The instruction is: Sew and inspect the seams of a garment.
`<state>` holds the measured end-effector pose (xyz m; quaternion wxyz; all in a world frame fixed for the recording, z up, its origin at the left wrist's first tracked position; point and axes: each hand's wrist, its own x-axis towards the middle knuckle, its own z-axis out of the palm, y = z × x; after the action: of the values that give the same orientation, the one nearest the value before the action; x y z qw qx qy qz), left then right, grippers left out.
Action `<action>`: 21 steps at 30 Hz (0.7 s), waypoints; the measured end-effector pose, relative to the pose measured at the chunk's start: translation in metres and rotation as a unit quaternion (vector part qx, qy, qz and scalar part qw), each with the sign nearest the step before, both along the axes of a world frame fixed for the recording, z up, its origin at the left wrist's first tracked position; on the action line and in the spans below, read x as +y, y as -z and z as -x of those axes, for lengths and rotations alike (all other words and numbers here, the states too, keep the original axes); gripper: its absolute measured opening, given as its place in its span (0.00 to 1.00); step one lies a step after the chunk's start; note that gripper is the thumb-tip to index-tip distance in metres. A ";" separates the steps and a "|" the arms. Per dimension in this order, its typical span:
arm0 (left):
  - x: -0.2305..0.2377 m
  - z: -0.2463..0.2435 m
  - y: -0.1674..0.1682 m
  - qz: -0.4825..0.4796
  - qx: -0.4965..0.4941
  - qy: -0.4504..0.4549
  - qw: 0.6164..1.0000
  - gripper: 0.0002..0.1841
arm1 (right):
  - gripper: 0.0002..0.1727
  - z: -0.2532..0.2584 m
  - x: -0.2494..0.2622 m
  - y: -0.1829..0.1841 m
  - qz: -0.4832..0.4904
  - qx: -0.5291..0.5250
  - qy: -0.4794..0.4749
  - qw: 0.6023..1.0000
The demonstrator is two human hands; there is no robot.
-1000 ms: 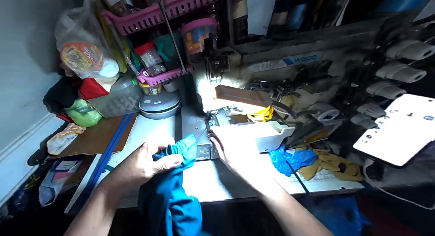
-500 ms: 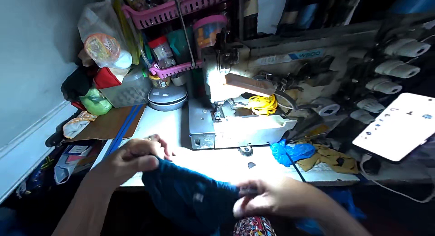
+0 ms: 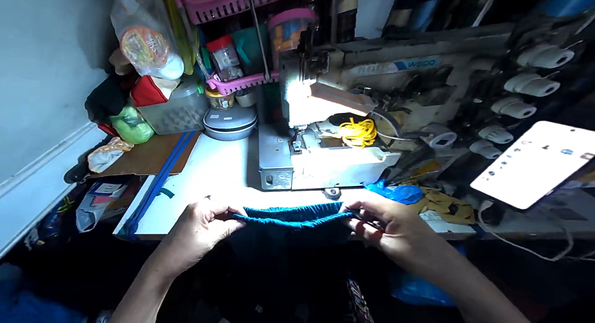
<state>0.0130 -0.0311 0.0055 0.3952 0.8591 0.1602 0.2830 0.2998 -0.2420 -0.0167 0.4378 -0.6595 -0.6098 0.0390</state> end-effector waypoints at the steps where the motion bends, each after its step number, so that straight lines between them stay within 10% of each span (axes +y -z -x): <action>1: -0.002 0.002 -0.005 0.007 0.006 0.001 1.000 0.07 | 0.09 0.000 -0.003 -0.006 -0.006 0.009 -0.006 1.000; 8: 0.012 0.022 -0.072 0.072 0.000 0.212 0.975 0.09 | 0.16 0.012 -0.030 -0.098 0.010 0.152 -0.059 0.987; 15: 0.021 -0.018 -0.052 -0.114 0.118 -0.091 0.982 0.06 | 0.09 0.011 0.032 -0.061 0.036 0.115 0.054 0.991; 21: 0.016 -0.043 -0.013 -0.009 0.084 -0.188 0.979 0.14 | 0.16 0.027 0.041 -0.023 -0.007 0.178 0.067 0.982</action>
<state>0.0557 -0.0154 0.0183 0.3123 0.8379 0.3488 0.2807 0.2731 -0.2007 0.0060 0.5452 -0.6784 -0.4771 0.1220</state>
